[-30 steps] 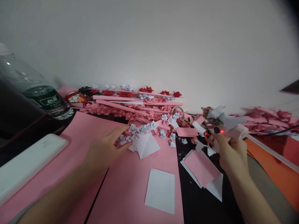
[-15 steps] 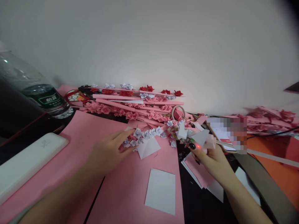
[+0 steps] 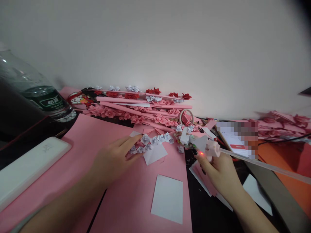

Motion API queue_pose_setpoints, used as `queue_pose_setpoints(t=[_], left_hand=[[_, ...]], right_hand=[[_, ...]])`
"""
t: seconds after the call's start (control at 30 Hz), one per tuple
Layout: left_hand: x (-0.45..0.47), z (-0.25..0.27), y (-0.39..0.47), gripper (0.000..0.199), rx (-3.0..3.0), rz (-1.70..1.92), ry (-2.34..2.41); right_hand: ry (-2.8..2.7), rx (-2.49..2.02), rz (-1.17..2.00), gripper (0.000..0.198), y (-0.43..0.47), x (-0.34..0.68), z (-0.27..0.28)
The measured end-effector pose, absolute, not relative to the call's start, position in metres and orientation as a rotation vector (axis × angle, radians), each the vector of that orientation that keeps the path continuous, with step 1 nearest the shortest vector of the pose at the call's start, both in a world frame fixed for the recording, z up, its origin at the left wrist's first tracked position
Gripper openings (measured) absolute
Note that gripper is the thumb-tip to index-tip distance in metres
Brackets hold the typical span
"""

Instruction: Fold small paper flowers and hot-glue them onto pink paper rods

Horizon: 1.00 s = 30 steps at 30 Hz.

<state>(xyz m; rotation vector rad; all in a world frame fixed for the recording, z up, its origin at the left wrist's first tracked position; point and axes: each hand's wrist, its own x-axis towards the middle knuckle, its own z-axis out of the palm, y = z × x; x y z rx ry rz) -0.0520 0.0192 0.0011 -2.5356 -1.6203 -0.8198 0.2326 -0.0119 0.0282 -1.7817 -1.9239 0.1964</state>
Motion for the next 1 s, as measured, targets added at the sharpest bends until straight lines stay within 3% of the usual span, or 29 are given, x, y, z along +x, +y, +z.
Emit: queue_pose_setpoints(t=[0.43,1.0], left_hand=[[-0.0509,-0.0034,0.0197,0.034,-2.51,-0.842,-1.491],[-0.0466,-0.0002,0.0149,0.034,-2.514,-0.777,-1.658]], right_hand=[[-1.925,-1.843,0.113,0.042,-0.0148,0.2287,0.0287],[-1.922,-1.821,0.173,0.031,-0.0172,0.2271,0.0288]])
